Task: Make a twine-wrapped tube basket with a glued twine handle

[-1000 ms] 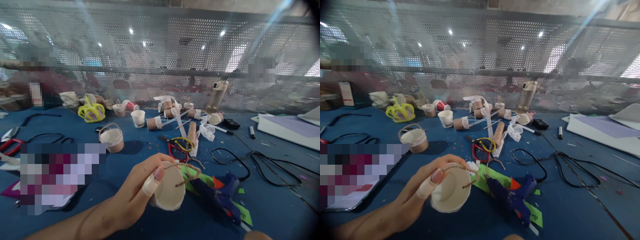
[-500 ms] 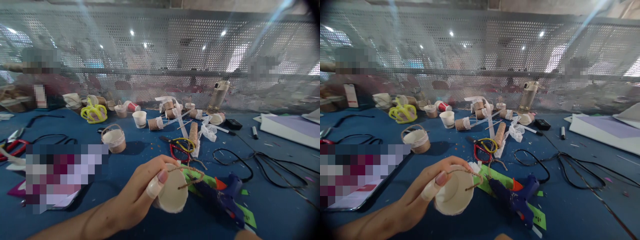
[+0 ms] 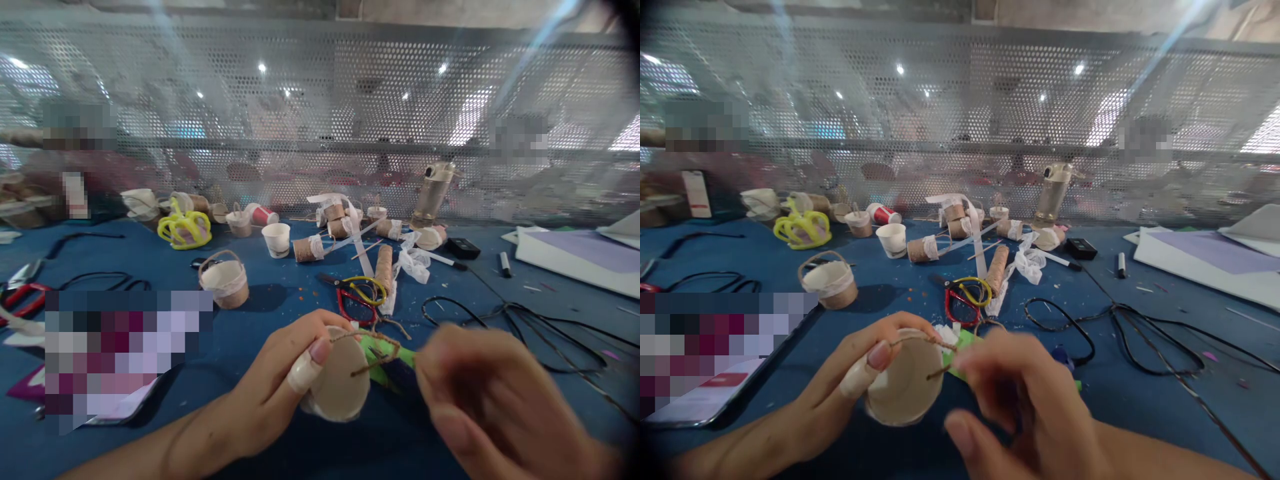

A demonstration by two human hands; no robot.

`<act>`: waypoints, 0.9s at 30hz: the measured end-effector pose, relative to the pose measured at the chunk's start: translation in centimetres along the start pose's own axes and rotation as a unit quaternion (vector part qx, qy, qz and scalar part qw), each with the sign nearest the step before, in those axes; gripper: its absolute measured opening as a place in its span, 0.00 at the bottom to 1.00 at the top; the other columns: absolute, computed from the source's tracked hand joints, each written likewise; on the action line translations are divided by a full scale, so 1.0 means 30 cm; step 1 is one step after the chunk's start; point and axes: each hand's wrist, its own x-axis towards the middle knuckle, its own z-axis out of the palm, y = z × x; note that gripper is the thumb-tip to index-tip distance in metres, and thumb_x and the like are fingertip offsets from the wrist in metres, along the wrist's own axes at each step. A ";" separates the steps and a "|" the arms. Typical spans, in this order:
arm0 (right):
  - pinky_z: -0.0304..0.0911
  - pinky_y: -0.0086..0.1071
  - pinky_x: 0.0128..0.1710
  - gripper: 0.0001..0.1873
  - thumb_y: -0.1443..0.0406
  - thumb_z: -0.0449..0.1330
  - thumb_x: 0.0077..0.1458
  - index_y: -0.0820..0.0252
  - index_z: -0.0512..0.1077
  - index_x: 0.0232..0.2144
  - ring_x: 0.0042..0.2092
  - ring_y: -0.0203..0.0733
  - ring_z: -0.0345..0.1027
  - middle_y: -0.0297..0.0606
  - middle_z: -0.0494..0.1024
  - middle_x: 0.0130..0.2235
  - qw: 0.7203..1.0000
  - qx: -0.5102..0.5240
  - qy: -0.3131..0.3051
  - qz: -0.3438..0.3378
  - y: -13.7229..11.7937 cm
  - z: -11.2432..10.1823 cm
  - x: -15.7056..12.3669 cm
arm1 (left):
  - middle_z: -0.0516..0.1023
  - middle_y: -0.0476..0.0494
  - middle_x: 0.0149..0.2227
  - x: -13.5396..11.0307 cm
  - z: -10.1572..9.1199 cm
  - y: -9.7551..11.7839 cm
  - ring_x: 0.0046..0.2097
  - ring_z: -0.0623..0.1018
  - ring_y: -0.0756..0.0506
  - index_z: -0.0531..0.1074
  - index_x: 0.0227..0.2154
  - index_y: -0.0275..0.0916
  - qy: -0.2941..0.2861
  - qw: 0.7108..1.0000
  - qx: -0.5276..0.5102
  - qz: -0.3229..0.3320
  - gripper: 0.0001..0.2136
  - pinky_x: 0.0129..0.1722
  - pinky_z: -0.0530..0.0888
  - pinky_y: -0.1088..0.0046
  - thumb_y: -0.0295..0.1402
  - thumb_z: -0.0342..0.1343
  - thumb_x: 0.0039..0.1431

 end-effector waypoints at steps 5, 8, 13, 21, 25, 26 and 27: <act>0.59 0.28 0.27 0.11 0.56 0.50 0.71 0.52 0.69 0.43 0.28 0.35 0.63 0.32 0.71 0.30 0.996 -0.029 -0.058 -0.056 0.005 0.021 0.120 | 0.78 0.40 0.48 0.007 0.005 0.007 0.44 0.77 0.44 0.74 0.45 0.38 0.000 1.000 -0.004 -0.010 0.19 0.45 0.73 0.71 0.40 0.39 0.75; 0.58 0.28 0.31 0.19 0.60 0.44 0.73 0.57 0.68 0.32 0.28 0.33 0.62 0.32 0.70 0.28 0.992 -0.027 -0.096 -0.072 0.028 0.023 0.116 | 0.77 0.41 0.47 0.007 0.016 -0.009 0.43 0.77 0.45 0.74 0.44 0.38 -0.005 0.999 -0.040 -0.035 0.20 0.44 0.72 0.71 0.42 0.38 0.75; 0.57 0.28 0.29 0.22 0.58 0.42 0.74 0.57 0.66 0.30 0.26 0.33 0.60 0.31 0.67 0.25 0.992 -0.004 -0.114 -0.047 0.051 0.031 0.108 | 0.76 0.38 0.47 0.004 0.029 -0.048 0.47 0.76 0.41 0.70 0.45 0.36 -0.017 0.990 -0.123 -0.064 0.27 0.46 0.73 0.66 0.53 0.35 0.72; 0.53 0.29 0.30 0.22 0.56 0.42 0.73 0.57 0.61 0.28 0.28 0.34 0.56 0.30 0.63 0.26 0.989 0.006 -0.137 -0.045 0.072 0.033 0.099 | 0.73 0.42 0.50 0.032 0.040 -0.061 0.50 0.76 0.42 0.63 0.48 0.42 -0.125 0.978 -0.163 -0.021 0.31 0.48 0.72 0.68 0.38 0.75 0.45; 0.53 0.29 0.31 0.21 0.56 0.41 0.73 0.57 0.59 0.29 0.28 0.34 0.55 0.30 0.63 0.28 0.987 0.008 -0.152 -0.059 0.076 0.029 0.096 | 0.71 0.44 0.51 0.022 0.030 -0.065 0.47 0.73 0.44 0.63 0.51 0.43 -0.138 0.985 -0.092 -0.052 0.29 0.43 0.72 0.71 0.31 0.72 0.49; 0.53 0.29 0.31 0.21 0.56 0.42 0.73 0.57 0.59 0.29 0.29 0.34 0.55 0.30 0.63 0.28 0.986 0.013 -0.153 -0.063 0.077 0.027 0.096 | 0.70 0.44 0.51 0.020 0.027 -0.066 0.47 0.73 0.44 0.63 0.50 0.44 -0.137 0.985 -0.090 -0.055 0.28 0.41 0.72 0.72 0.30 0.71 0.49; 0.53 0.29 0.32 0.20 0.56 0.42 0.73 0.57 0.58 0.28 0.29 0.34 0.55 0.30 0.63 0.28 0.986 0.017 -0.152 -0.067 0.076 0.026 0.096 | 0.69 0.44 0.52 0.018 0.026 -0.066 0.47 0.72 0.45 0.63 0.48 0.44 -0.138 0.984 -0.097 -0.056 0.27 0.40 0.71 0.73 0.29 0.71 0.49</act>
